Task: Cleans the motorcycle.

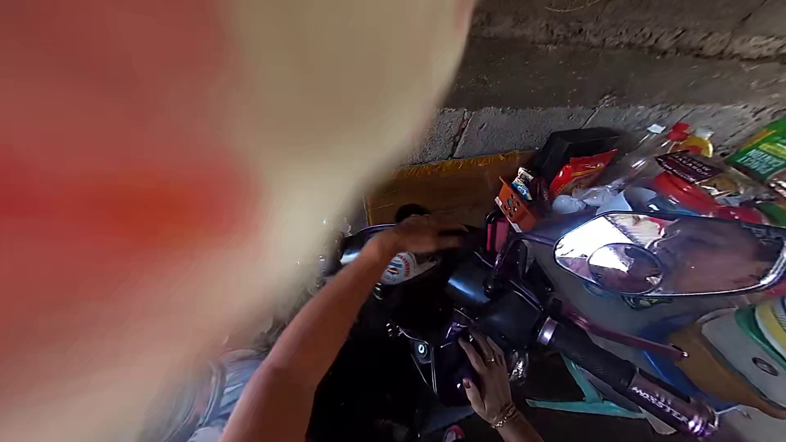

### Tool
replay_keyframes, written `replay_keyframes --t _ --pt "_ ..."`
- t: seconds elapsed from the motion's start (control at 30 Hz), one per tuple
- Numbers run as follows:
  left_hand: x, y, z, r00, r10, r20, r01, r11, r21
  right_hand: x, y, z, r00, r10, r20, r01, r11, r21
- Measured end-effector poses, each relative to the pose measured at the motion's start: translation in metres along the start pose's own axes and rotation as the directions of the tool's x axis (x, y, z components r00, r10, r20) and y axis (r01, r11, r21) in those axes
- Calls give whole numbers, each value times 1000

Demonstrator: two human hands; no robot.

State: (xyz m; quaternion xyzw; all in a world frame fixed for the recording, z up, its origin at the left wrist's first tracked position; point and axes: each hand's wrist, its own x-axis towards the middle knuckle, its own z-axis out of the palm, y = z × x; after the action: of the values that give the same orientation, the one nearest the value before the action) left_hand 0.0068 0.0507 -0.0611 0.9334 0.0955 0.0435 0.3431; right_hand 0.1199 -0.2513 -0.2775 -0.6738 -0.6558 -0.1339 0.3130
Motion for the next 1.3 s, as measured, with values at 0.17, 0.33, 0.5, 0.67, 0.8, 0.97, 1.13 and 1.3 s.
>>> replay_keyframes --t 0.17,0.33,0.5,0.67,0.8,0.97,1.13,1.3 --pt "11 -70 -20 745 -654 132 666 735 -126 -3 -2 -3 998 58 3 -58 998 16" --pt "71 -15 -12 759 -529 380 575 818 -12 -2 -3 -2 996 88 -4 -88 995 37" --pt "91 -5 -2 811 -293 506 346 938 -11 -5 1 4 997 67 -39 -64 996 65" --pt "46 -76 -12 548 -828 120 829 557 57 -3 1 0 996 80 -39 -77 995 59" --pt "26 -28 -8 903 -397 164 409 911 -46 -5 1 2 996 83 -41 -78 992 97" --pt "-46 52 57 913 -56 -404 164 957 238 -2 5 2 999 41 -29 -38 995 87" --pt "-88 -40 58 675 -554 -487 468 832 -298 -3 5 1 1000 28 -5 -27 995 99" --pt "-77 37 86 604 -534 -592 565 811 -154 -2 7 2 1000 9 -13 -7 995 97"
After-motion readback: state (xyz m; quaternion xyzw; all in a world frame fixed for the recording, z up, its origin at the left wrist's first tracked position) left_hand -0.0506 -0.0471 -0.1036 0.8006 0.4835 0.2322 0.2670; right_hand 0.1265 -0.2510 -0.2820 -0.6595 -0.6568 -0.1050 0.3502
